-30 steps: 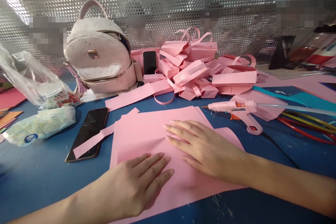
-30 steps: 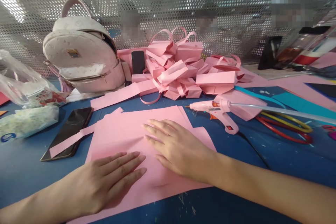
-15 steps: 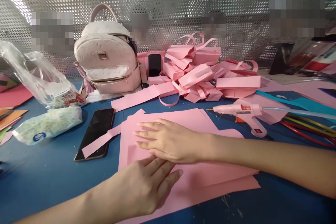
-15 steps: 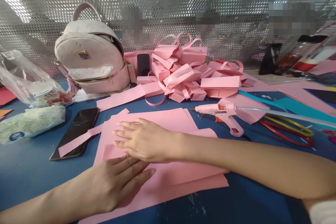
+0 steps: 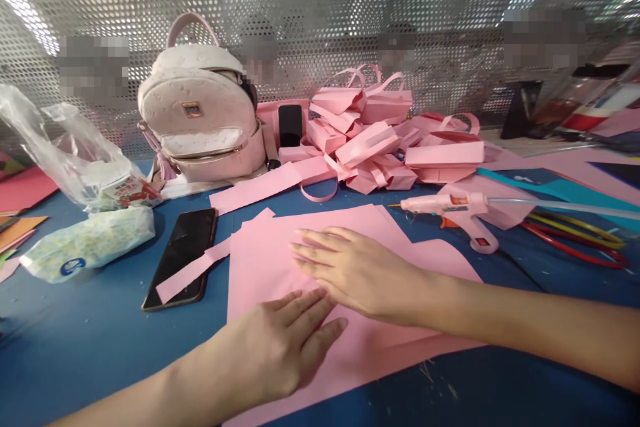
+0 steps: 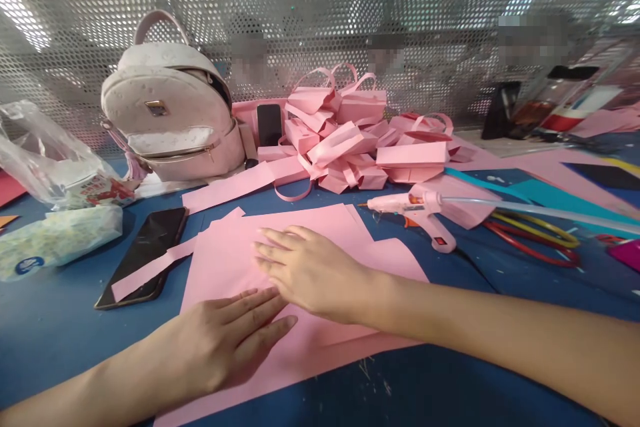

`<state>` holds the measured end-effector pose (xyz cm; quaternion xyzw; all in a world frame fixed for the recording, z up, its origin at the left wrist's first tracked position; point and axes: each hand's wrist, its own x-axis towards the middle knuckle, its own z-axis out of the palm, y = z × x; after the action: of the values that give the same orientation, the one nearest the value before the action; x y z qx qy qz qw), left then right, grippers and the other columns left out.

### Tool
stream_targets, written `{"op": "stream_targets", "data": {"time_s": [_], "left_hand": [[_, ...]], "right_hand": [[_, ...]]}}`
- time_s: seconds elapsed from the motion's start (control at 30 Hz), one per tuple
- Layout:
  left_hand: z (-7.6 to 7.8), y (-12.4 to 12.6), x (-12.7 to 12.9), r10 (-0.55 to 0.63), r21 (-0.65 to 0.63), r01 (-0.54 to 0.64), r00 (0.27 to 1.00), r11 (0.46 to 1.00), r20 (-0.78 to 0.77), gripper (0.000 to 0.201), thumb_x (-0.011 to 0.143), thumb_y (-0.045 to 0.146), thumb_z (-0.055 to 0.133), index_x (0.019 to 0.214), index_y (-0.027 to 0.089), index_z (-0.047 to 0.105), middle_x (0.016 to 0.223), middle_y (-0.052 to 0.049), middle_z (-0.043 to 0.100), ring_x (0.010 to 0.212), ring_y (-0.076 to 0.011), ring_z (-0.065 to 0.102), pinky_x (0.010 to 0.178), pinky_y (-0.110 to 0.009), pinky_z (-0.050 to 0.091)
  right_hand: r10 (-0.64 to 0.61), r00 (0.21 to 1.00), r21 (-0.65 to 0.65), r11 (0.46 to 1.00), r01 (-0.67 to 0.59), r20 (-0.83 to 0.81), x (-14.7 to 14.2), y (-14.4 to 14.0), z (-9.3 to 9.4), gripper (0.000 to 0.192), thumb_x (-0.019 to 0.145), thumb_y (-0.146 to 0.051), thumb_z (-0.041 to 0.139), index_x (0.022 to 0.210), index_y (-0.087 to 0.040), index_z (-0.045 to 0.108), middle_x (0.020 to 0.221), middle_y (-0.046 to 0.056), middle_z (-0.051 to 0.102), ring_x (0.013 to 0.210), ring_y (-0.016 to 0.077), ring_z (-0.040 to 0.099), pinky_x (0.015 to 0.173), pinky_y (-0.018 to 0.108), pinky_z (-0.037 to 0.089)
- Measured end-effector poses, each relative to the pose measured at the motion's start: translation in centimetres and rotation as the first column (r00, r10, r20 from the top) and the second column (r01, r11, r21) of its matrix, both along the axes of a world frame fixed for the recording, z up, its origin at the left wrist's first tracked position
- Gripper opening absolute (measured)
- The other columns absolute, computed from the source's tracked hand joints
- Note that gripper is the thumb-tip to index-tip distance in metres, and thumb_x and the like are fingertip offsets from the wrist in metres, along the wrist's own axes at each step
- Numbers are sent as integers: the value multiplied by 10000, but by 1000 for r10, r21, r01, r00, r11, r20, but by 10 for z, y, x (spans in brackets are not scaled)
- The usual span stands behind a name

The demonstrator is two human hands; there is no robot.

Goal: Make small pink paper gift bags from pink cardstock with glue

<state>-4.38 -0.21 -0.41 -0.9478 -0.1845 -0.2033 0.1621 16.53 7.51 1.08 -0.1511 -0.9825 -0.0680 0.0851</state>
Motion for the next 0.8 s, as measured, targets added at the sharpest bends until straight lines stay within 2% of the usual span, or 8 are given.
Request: {"op": "stream_targets", "data": {"time_s": [0.1, 0.2, 0.37, 0.57, 0.67, 0.8], "left_hand": [[-3, -1, -2, -4, -10, 3, 999, 1000, -52, 324, 999, 99, 478, 1267, 55, 656, 1266, -176, 700, 1129, -299, 710, 873, -376, 647], [-7, -3, -2, 14, -25, -15, 999, 1000, -51, 346, 1006, 94, 451, 1293, 56, 640, 1305, -182, 674, 1155, -306, 694, 891, -388, 641], [-5, -3, -2, -8, -36, 6, 997, 999, -82, 361, 997, 77, 444, 1305, 38, 630, 1317, -203, 660, 1157, -330, 688, 893, -410, 636], [0, -1, -2, -18, -52, 13, 995, 999, -96, 351, 990, 82, 460, 1289, 41, 640, 1305, -201, 670, 1156, -331, 689, 901, -418, 631], [-1, -1, -2, -10, -40, 6, 995, 999, -97, 357, 990, 82, 460, 1301, 45, 631, 1317, -197, 664, 1165, -327, 685, 910, -415, 629], [-3, -2, -2, -16, -34, 13, 995, 999, -100, 359, 992, 82, 451, 1303, 46, 627, 1310, -192, 672, 1159, -319, 691, 903, -400, 634]], "right_hand": [[-139, 990, 161, 977, 143, -34, 40, -7, -9, 402, 977, -126, 419, 1310, -72, 636, 1390, 143, 634, 1316, 293, 549, 1051, 488, 458], [-238, 971, 307, 926, 221, 19, 77, -13, -15, 432, 898, -38, 406, 1228, -59, 684, 1321, 177, 673, 1302, 313, 555, 1013, 483, 475], [-361, 929, 394, 867, 305, 76, 116, -21, -15, 477, 861, 7, 353, 1170, -44, 713, 1272, 205, 693, 1251, 343, 592, 907, 485, 515], [-419, 899, 413, 847, 334, 131, 122, -25, -16, 450, 894, -12, 336, 1047, -56, 757, 1143, 245, 730, 1152, 398, 634, 760, 501, 540], [-487, 865, 437, 809, 393, 124, 118, -27, -15, 443, 949, -49, 322, 1023, -44, 758, 1100, 265, 728, 1102, 398, 643, 712, 486, 546], [-532, 825, 529, 764, 368, 194, 115, -29, -13, 452, 962, -84, 323, 960, -48, 774, 1044, 273, 730, 1014, 389, 653, 657, 465, 544]]}}
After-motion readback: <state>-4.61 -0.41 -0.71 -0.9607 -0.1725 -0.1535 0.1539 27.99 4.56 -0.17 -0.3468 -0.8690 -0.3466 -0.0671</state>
